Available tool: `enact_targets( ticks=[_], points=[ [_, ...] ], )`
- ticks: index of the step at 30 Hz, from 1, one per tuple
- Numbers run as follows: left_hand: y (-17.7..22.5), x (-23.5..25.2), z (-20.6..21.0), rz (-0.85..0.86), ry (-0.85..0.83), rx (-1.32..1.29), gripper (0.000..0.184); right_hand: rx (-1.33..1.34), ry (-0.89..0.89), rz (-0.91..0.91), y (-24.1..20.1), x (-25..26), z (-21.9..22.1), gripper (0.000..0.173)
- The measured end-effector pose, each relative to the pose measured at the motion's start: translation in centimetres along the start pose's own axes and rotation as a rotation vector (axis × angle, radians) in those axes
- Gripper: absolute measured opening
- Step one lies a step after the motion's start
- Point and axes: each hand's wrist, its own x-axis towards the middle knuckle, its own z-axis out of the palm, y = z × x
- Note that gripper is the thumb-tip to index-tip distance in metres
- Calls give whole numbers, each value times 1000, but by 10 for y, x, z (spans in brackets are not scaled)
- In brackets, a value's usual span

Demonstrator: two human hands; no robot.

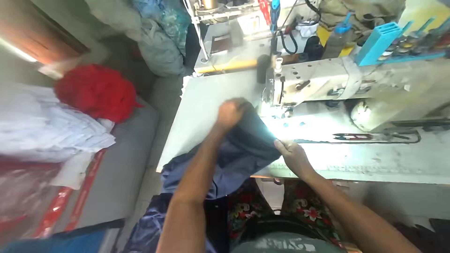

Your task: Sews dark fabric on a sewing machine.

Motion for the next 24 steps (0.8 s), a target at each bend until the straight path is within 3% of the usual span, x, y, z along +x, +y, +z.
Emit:
enact_targets(
  ticks=[4,6,9,11,13,14,16,21,24],
  points=[
    [14,10,58,-164,-178,-25,29,-325,19,40,31,-7,-8,40],
    [8,12,76,-198,-299,-14,35,-415,51,-45,43,-9,-5,33],
    [-9,15,96,-242,-351,-40,33,-499,99,-277,50,-3,-3,26],
    [-8,16,99,-297,-374,-52,35,-506,44,-477,55,10,-3,39],
    [-4,16,100,-308,-383,-60,35,-497,-105,-564,55,24,-5,55],
    [0,16,98,-293,-383,-76,34,-496,-188,-550,54,29,-8,58],
    [2,16,98,-227,-380,-90,28,-497,-218,-534,53,39,-9,47],
    [1,16,106,-206,-347,-132,24,-508,166,-657,54,52,16,29],
    [-2,18,109,-311,-374,-167,21,-572,209,-644,61,49,28,26]
  ],
)
